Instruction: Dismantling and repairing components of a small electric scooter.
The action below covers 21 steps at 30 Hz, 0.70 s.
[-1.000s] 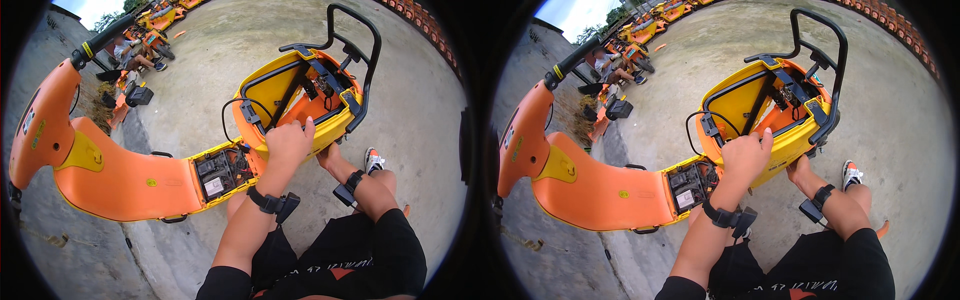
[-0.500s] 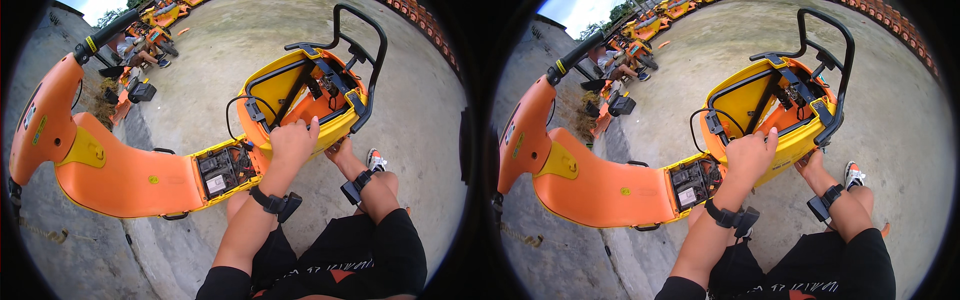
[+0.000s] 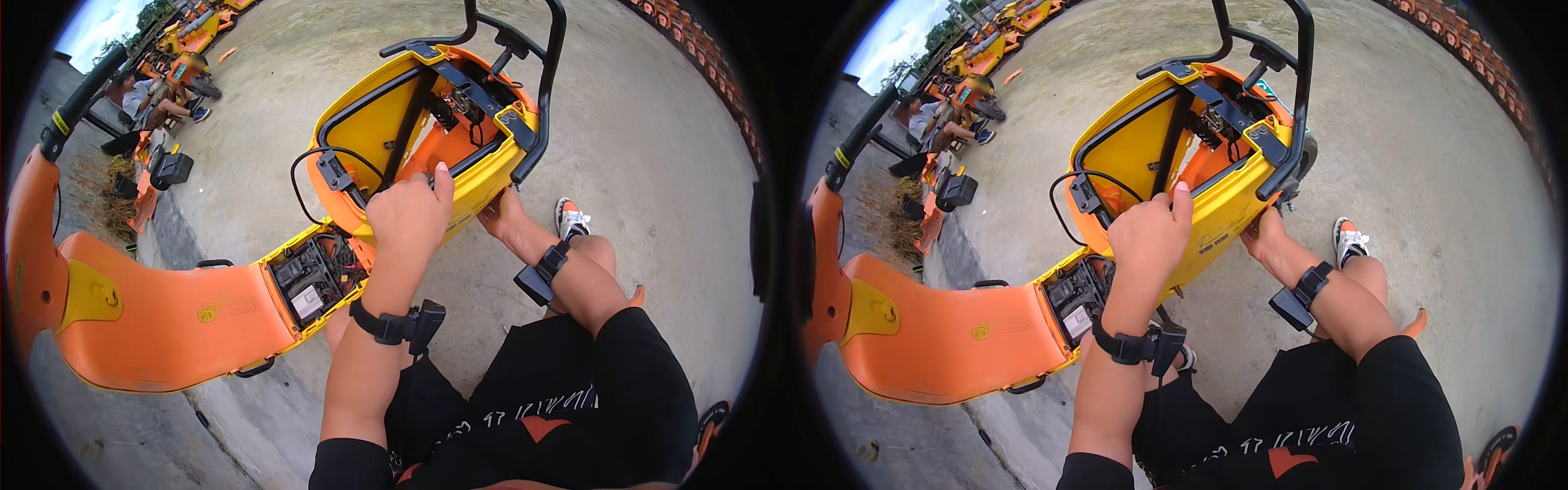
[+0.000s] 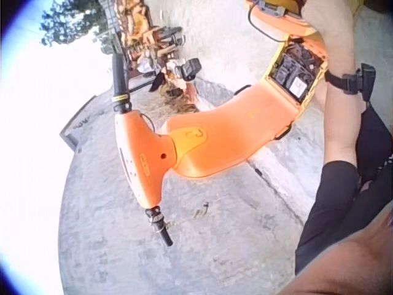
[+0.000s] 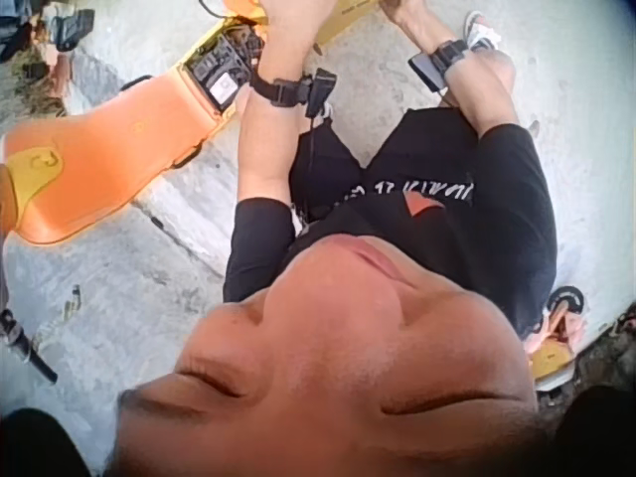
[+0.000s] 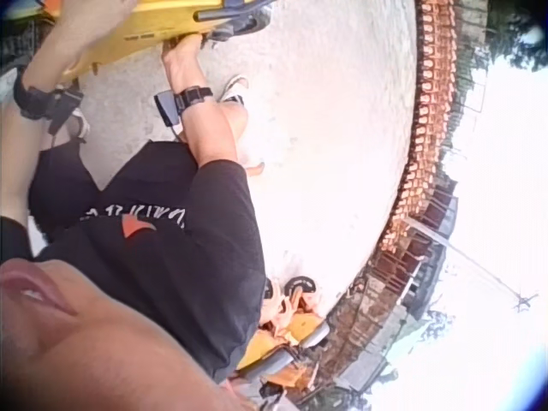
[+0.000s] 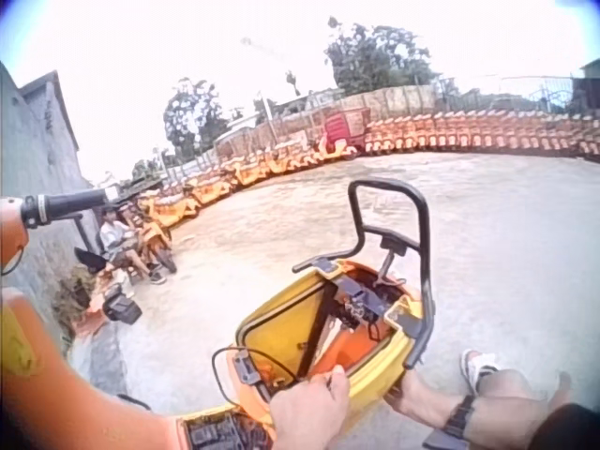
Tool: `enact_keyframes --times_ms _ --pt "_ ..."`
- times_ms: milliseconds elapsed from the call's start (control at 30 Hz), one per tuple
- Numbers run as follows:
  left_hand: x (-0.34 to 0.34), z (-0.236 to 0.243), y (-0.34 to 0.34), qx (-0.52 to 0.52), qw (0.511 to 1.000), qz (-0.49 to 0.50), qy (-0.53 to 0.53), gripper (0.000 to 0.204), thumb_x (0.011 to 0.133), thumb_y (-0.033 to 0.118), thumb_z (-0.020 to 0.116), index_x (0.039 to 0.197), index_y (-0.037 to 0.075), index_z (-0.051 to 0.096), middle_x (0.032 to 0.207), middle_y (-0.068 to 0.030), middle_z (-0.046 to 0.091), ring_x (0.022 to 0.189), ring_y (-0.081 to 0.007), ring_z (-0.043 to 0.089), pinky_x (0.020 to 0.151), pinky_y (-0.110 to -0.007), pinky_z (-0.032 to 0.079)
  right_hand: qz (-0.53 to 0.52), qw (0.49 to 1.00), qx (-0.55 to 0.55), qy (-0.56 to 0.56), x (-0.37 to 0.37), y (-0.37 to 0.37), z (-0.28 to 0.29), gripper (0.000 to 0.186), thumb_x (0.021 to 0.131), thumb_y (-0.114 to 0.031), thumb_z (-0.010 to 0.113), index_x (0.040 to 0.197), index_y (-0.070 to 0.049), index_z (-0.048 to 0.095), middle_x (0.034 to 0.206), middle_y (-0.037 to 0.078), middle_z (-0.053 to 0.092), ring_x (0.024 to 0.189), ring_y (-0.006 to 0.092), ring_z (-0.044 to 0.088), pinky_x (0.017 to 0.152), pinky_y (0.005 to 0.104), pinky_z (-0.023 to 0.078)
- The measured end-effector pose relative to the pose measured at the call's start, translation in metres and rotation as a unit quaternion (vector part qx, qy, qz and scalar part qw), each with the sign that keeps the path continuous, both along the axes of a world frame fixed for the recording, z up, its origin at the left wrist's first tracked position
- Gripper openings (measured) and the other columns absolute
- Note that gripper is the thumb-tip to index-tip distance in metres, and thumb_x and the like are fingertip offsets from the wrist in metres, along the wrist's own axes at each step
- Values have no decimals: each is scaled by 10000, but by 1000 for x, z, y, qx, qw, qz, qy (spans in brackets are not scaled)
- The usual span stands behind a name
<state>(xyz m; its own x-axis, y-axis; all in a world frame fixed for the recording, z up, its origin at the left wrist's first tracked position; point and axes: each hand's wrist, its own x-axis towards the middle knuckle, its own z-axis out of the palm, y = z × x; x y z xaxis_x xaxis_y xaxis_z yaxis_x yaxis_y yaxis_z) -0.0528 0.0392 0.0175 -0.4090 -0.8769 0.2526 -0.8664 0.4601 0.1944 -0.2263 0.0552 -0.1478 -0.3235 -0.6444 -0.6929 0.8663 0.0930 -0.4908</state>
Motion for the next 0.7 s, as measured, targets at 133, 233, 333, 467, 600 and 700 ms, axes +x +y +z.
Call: enact_keyframes --times_ms 133,233,333,467,600,700 --pt "0 9 -1 65 997 7 -43 626 996 493 260 870 45 679 781 -216 676 788 -393 658 729 -476 504 -12 1000 8 -25 -11 -3 9 355 989 -402 374 1212 -177 535 1206 5 512 1132 242 469 1017 422 376" --pt "-2 13 1 78 995 17 -67 661 998 527 214 979 69 691 856 -222 683 861 -395 652 773 -477 494 6 1000 5 -15 -24 -3 8 336 994 -349 344 1203 -161 528 1252 22 460 1128 288 446 1021 494 361" --pt "-1 8 1 89 993 13 -74 661 997 531 211 1004 76 690 876 -222 683 883 -400 647 784 -479 490 -36 999 -7 -11 -24 -1 9 253 952 -212 376 1066 -156 595 993 11 560 971 194 493 968 451 362" --pt "-3 -1 0 29 999 1 -42 626 996 505 270 848 56 680 764 -184 681 777 -369 664 706 -459 507 -69 997 -2 33 -17 8 17 199 862 -45 422 984 -80 576 1018 60 579 1002 214 525 976 406 400" --pt "-6 6 2 35 997 30 -69 636 994 493 241 900 55 694 804 -197 688 805 -385 663 742 -464 507 -36 998 7 58 -13 -8 -28 262 811 17 429 951 -101 616 970 32 578 921 168 516 816 311 442" --pt "-10 8 5 35 995 34 -83 643 996 484 227 930 51 698 819 -204 688 819 -399 659 755 -474 505 -72 995 39 52 -11 -13 -26 264 818 17 427 964 -97 615 983 27 585 926 175 521 830 315 435"
